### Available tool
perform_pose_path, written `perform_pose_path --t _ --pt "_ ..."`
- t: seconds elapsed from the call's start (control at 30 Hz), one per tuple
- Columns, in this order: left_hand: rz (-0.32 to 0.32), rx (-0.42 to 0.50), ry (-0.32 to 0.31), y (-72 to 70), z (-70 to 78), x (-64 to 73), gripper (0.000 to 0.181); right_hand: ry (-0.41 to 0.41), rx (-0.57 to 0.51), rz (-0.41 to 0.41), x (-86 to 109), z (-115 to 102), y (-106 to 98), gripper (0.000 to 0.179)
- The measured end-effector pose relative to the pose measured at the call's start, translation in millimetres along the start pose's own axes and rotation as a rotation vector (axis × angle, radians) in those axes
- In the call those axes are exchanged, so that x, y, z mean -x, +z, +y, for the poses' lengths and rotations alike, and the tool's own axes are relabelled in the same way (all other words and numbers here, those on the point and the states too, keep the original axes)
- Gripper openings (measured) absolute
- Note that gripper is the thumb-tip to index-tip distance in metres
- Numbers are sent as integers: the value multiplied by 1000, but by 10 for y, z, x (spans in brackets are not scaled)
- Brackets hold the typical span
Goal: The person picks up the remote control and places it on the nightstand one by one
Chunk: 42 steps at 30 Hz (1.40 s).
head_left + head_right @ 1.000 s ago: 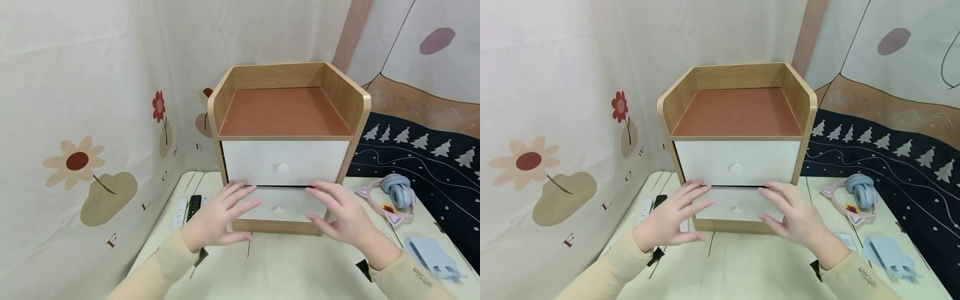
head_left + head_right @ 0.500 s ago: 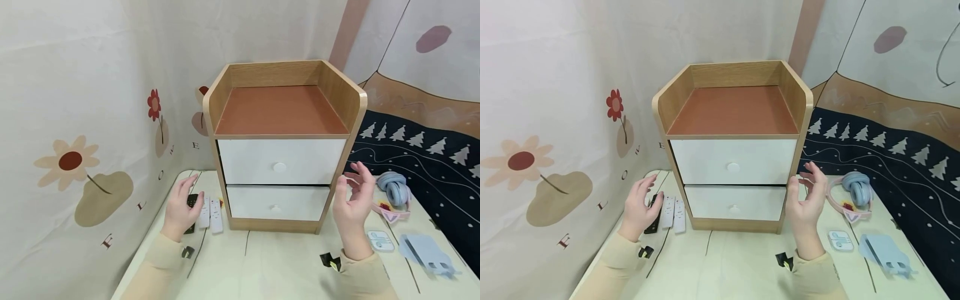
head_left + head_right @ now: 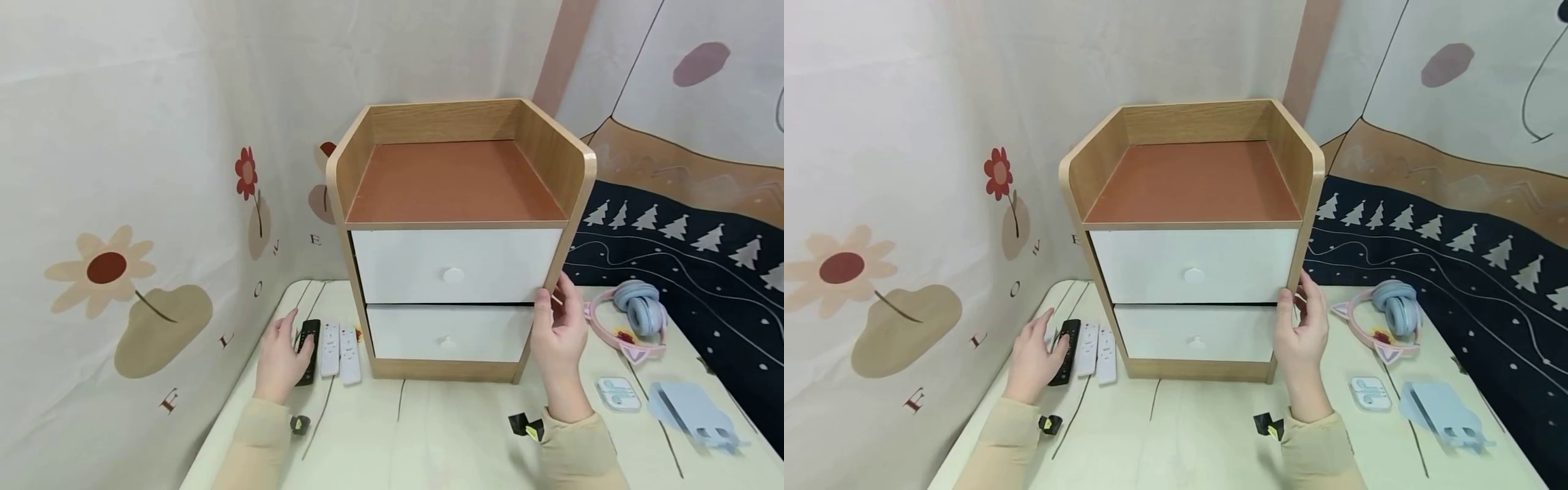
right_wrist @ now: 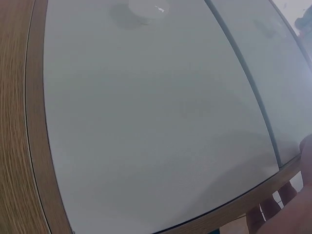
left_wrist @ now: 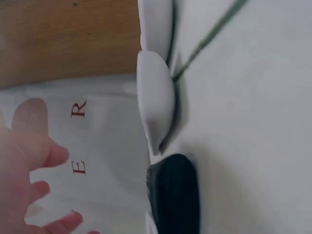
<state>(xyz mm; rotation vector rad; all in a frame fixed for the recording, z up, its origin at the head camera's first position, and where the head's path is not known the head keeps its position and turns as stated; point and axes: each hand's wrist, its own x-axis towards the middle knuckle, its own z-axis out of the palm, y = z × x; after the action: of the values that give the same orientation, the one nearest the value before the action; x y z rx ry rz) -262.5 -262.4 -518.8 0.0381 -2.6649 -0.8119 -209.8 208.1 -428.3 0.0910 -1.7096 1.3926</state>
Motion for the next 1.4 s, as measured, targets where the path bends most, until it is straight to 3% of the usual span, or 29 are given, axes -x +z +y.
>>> perform_pose_path --t 0.43,0.77,1.13,1.4 --pt "-85 -52 -189 14 -240 167 73 8 4 -17 34 47 19 48" --pt "-139 -80 -281 20 -319 212 76 0 -7 -21 1 58 12 49" --pt "-159 -174 -263 -53 -319 201 69 -5 -30 -1 4 43 6 48" --pt "-159 -182 -245 -63 -343 163 66 -20 -37 19 1 51 -8 46"
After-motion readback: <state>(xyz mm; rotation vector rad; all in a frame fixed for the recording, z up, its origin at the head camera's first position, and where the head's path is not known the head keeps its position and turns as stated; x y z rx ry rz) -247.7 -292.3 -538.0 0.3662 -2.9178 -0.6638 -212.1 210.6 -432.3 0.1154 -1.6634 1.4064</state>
